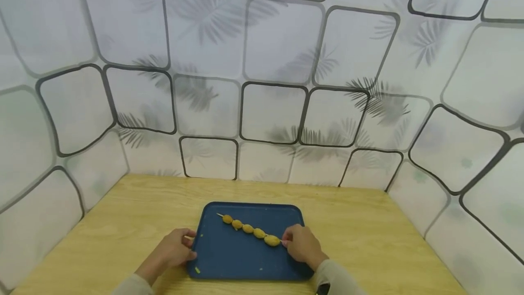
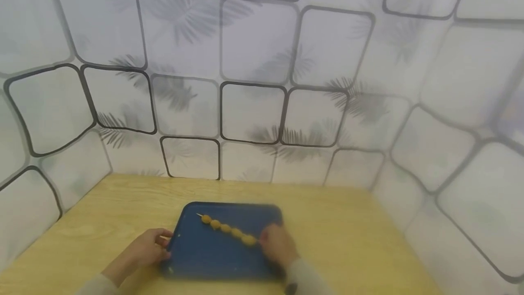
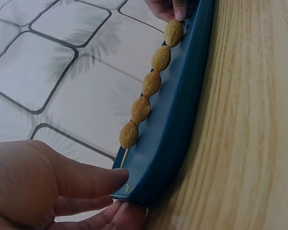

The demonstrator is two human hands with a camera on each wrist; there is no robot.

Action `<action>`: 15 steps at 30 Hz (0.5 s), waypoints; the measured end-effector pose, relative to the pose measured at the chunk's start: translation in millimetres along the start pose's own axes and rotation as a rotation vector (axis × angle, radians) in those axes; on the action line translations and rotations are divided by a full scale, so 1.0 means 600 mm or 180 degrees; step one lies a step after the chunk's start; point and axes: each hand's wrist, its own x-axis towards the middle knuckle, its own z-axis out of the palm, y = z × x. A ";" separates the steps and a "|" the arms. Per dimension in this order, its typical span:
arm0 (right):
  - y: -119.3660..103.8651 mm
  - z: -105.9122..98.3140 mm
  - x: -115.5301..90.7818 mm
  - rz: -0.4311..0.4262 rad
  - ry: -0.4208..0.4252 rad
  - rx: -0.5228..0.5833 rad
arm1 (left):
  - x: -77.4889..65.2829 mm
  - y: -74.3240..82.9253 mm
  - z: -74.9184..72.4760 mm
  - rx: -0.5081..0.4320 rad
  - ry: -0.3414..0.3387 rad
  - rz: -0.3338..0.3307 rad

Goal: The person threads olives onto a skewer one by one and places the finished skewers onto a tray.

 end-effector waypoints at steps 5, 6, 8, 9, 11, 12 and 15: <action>0.005 -0.010 -0.004 -0.0152 0.0012 0.0030 | 0.001 0.009 -0.001 0.0492 -0.0040 0.0137; 0.006 -0.012 -0.005 -0.0190 0.0008 0.0047 | 0.001 0.010 -0.001 0.0556 -0.0045 0.0162; 0.007 -0.016 -0.006 -0.0251 -0.0008 0.0090 | 0.001 0.011 -0.001 0.0635 -0.0057 0.0192; 0.008 -0.019 -0.007 -0.0274 -0.0017 0.0115 | 0.002 0.011 -0.001 0.0651 -0.0060 0.0201; 0.010 -0.025 -0.009 -0.0300 -0.0048 0.0197 | 0.003 0.011 -0.001 0.0658 -0.0066 0.0211; 0.012 -0.029 -0.010 -0.0307 -0.0060 0.0245 | 0.003 0.011 -0.001 0.0659 -0.0065 0.0218; 0.016 -0.042 -0.016 -0.0314 -0.0117 0.0507 | 0.006 0.009 -0.003 0.0662 -0.0053 0.0238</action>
